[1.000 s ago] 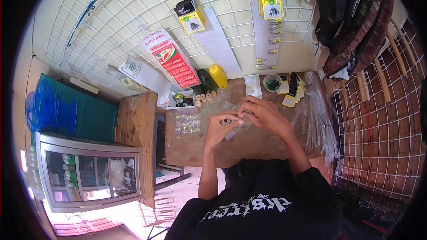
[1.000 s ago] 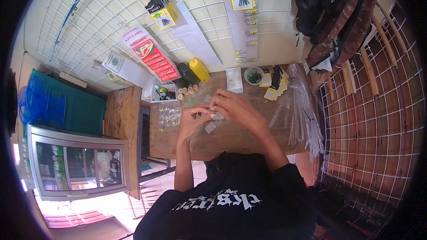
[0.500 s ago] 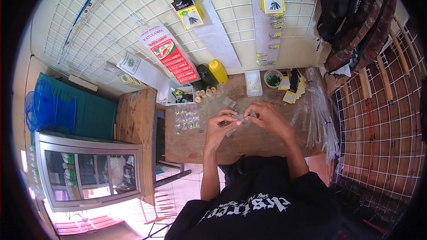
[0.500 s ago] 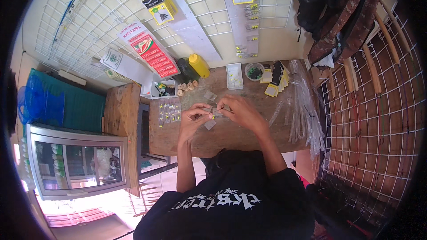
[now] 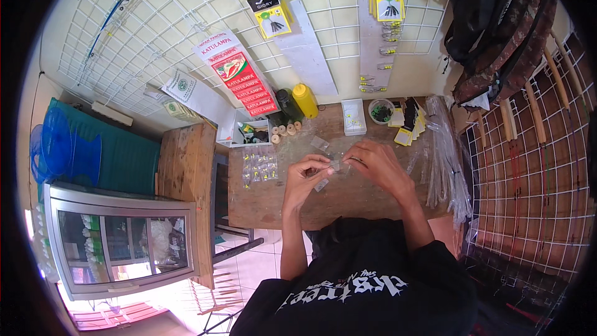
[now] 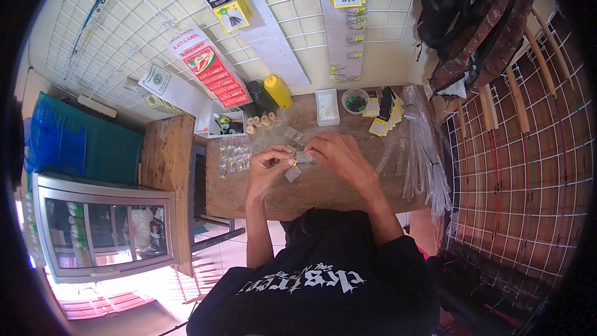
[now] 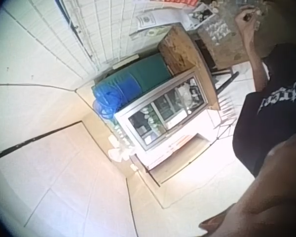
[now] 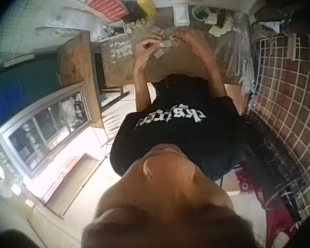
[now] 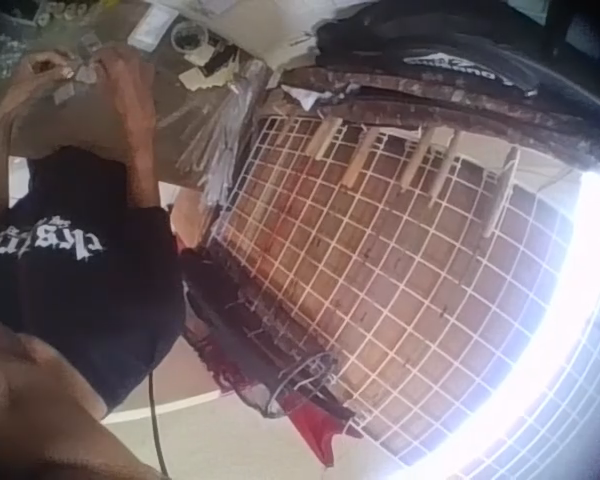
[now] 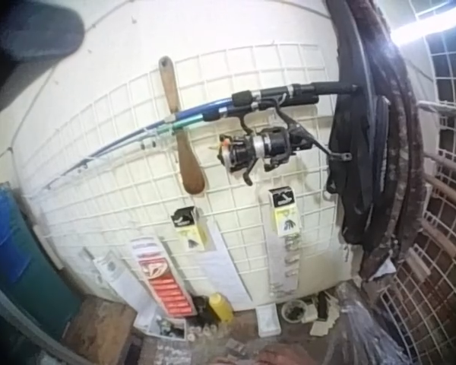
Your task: Assembling or preparing small fishing lures and hooks at a workbench in a tackle shop.
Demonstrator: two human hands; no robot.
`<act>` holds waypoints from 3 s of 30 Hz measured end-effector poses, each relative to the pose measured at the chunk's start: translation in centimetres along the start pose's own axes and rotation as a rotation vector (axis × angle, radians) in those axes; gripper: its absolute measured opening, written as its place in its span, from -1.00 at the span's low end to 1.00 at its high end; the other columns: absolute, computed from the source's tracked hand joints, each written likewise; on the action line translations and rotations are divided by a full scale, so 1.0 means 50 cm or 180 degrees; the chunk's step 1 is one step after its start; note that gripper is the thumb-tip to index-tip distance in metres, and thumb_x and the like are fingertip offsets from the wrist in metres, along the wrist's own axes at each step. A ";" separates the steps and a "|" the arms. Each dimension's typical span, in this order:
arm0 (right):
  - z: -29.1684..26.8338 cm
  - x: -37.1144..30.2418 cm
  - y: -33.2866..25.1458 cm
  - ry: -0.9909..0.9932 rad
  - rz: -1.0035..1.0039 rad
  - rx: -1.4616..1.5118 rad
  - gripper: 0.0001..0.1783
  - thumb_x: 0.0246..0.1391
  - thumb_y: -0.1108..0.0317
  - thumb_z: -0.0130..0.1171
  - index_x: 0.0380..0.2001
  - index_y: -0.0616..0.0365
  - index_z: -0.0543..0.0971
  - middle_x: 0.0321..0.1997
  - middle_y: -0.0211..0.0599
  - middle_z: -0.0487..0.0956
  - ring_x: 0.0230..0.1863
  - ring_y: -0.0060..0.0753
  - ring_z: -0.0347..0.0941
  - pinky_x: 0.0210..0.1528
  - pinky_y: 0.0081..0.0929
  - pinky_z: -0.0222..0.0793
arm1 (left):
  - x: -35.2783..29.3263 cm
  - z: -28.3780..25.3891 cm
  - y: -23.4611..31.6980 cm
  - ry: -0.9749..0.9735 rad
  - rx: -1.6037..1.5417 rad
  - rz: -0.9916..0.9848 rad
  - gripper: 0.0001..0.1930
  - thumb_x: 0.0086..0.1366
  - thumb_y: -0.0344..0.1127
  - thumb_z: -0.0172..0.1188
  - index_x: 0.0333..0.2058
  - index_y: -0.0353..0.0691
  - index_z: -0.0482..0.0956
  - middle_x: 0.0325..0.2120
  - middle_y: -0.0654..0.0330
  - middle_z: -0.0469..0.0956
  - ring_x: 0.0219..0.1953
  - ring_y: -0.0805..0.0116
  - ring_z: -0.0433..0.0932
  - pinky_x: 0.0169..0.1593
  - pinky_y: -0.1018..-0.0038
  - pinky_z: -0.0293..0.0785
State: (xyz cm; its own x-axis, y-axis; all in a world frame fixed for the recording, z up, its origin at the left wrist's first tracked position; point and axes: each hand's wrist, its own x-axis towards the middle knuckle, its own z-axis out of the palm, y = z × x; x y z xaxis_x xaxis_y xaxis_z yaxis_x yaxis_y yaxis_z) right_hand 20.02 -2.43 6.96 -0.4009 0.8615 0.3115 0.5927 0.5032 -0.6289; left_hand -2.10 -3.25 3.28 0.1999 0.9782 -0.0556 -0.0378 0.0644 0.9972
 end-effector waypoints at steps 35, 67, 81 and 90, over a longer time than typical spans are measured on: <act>0.123 -0.068 0.007 0.0651 0.0889 0.1869 -0.76 -0.08 0.40 0.34 -0.26 0.05 0.68 -0.21 -0.38 0.56 -0.48 -0.67 0.39 -0.54 -0.68 0.24 | -0.049 0.076 -0.138 0.0177 -0.2992 -0.0993 -0.90 0.27 -0.31 0.21 -0.25 -0.12 0.59 -0.30 0.40 0.51 -0.29 0.56 0.41 -0.23 0.56 0.27; 0.109 -0.080 0.036 0.0085 0.1124 0.2274 -0.86 -0.17 0.40 0.42 -0.46 0.12 0.66 -0.32 -0.43 0.56 -0.43 -0.66 0.34 -0.44 -0.63 0.21 | -0.048 0.059 -0.105 0.0620 -0.1844 -0.0480 -0.95 0.18 -0.46 0.28 -0.39 -0.23 0.58 -0.29 0.29 0.55 -0.29 0.61 0.42 -0.22 0.63 0.26; 0.047 -0.064 -0.001 0.0436 0.0839 0.1123 -0.87 -0.16 0.45 0.33 -0.43 0.10 0.63 -0.25 -0.39 0.57 -0.31 -0.40 0.51 -0.34 -0.47 0.39 | -0.029 0.012 -0.029 0.1129 0.0580 0.0833 -0.76 0.06 -0.46 0.36 -0.24 -0.26 0.63 -0.34 0.28 0.61 -0.34 0.53 0.41 -0.24 0.57 0.30; 0.030 -0.048 -0.007 0.0282 0.0402 0.0730 -0.86 -0.15 0.48 0.29 -0.41 0.15 0.62 -0.22 -0.33 0.55 -0.17 -0.27 0.52 -0.20 -0.43 0.41 | 0.000 0.039 0.038 -0.0170 0.2091 0.1265 -0.76 -0.09 -0.36 0.43 -0.35 -0.13 0.72 -0.47 0.28 0.65 -0.39 0.41 0.46 -0.13 0.46 0.27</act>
State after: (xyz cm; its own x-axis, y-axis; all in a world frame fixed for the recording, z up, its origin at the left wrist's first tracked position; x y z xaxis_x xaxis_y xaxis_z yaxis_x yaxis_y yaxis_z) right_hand 19.73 -4.81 5.38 -0.2652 0.9241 0.2750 0.4564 0.3716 -0.8085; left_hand -0.28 -3.52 5.26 0.3407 0.8913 0.2990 0.4693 -0.4368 0.7674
